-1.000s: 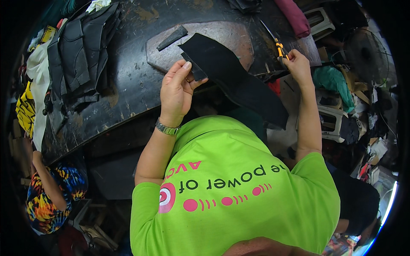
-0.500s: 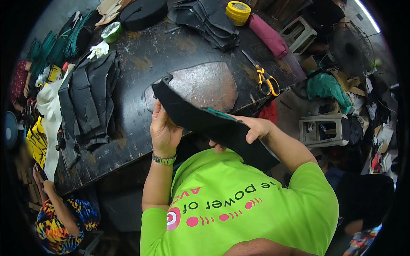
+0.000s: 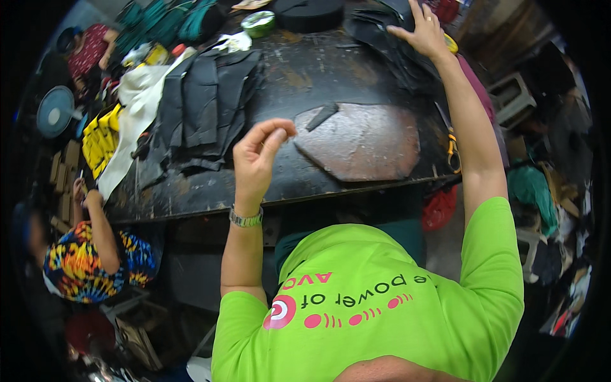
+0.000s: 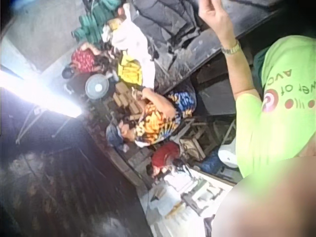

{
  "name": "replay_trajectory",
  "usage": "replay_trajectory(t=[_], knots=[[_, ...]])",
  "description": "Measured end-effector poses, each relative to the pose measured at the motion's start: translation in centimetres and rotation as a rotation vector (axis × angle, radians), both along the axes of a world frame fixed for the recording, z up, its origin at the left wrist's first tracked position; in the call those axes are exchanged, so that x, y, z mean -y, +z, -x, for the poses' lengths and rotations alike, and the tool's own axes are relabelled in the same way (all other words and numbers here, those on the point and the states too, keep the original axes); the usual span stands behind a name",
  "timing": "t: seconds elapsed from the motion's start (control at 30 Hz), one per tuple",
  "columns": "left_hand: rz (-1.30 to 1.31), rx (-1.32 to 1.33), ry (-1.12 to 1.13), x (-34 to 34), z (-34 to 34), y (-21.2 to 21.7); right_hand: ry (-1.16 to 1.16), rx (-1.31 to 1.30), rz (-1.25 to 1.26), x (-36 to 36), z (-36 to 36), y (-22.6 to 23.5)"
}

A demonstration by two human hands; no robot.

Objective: The person repeatedly picks up a black fabric strip, aligns it, and cuts a small piece from one end using yellow-handled scissors. The cut pieces are placed on the table, and the process continues with the remaining strip.

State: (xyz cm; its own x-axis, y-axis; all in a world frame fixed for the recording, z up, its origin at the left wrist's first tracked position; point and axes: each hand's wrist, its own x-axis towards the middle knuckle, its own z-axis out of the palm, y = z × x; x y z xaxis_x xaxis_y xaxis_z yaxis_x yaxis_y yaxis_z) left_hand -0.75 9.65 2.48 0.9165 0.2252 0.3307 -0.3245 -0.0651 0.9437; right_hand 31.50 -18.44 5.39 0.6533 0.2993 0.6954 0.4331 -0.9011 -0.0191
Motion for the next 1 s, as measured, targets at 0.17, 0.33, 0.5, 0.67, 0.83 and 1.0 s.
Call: replay_trajectory(t=[0.17, 0.33, 0.5, 0.67, 0.83, 1.0], knots=[[-0.768, 0.273, 0.671, -9.0, -2.3, 2.9, -0.096, -0.354, -0.014, 0.1, -4.2, -7.5], [-1.125, -0.153, 1.011, -20.1, -8.1, 4.4, 0.007, -0.142, -0.04, 0.8, -1.1, -5.8], [-0.975, -0.56, 0.786, -25.3, -10.1, 4.1, 0.511, -0.298, -0.257, 0.3, 10.0, -6.0], [-0.971, -0.34, 0.82, -24.3, -9.8, 4.2, 0.491, -0.591, -0.02, -4.6, 17.2, -8.4], [-0.884, 0.141, 0.854, -18.4, -7.2, 7.8, 0.848, -0.703, 0.27, -10.4, 21.8, -8.3], [-0.671, 0.384, 0.631, -8.5, -2.7, 6.7, 1.253, -1.813, -0.768, -11.0, 26.3, -7.6]])
